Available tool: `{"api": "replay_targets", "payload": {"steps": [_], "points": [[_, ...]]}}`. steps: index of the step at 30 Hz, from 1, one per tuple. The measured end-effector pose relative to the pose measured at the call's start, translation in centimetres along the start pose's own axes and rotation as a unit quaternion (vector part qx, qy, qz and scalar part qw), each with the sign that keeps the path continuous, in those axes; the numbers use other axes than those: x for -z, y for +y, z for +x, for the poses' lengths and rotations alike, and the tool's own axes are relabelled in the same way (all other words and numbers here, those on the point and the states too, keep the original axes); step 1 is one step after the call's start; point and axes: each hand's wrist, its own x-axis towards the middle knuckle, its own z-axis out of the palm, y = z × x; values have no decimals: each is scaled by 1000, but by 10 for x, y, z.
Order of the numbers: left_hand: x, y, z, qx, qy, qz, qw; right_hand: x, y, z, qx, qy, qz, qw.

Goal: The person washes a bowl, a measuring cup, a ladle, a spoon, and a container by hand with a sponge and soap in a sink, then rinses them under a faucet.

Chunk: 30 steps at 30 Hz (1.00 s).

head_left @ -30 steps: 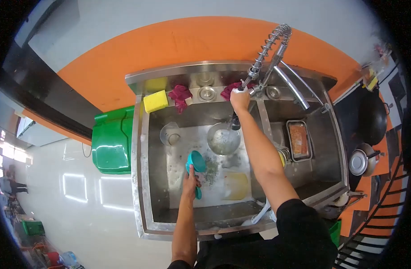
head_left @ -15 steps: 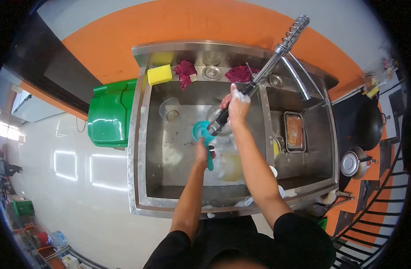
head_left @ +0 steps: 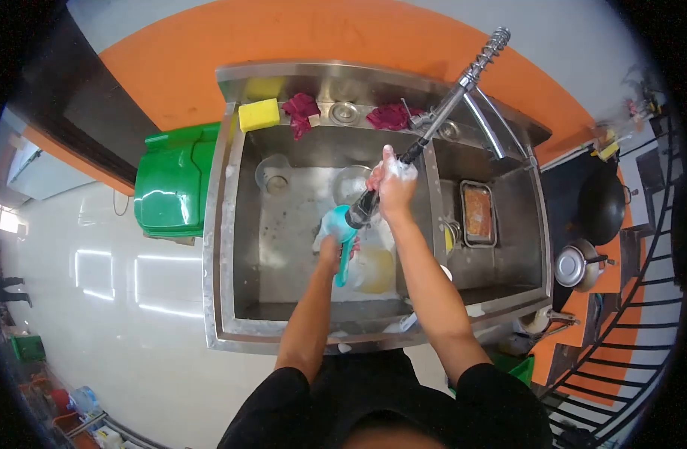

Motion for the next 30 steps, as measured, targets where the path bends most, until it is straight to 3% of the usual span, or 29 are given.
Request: {"api": "replay_targets", "payload": {"steps": [1, 2, 4, 5, 8, 11, 15, 18, 20, 24, 27, 30], "points": [[-2, 5, -5, 57, -62, -67, 994, 0, 0, 3, 18, 2, 17, 1000], [-5, 7, -12, 60, -61, -66, 994, 1, 0, 7, 16, 5, 18, 1000], [-12, 13, -27, 87, -90, -273, 954, 2, -9, 11, 81, 23, 10, 996], [-9, 12, -23, 94, -90, -312, 941, 3, -13, 13, 76, 30, -5, 997], [-14, 15, -33, 43, -121, -344, 930, 9, -10, 6, 30, 28, -34, 999], [6, -5, -2, 5, -103, -309, 946, 4, -3, -13, -9, -10, 13, 1000], [11, -12, 19, -21, -108, -251, 962, -8, -11, -13, 31, -23, 75, 996], [-3, 5, 1, -10, -160, -320, 934, -8, -20, -6, 70, -30, 50, 996], [-11, 12, -8, -15, -100, -307, 946, -5, -17, -8, 57, -25, 43, 997], [-12, 20, -4, 28, -86, -305, 948, 10, 7, -16, 30, -34, -30, 999], [-10, 16, 4, 16, -118, -275, 954, 10, 7, -15, 21, -33, -68, 997], [-25, 13, -3, 23, -91, -169, 981, 1, -7, -10, 23, -50, -11, 998]]}}
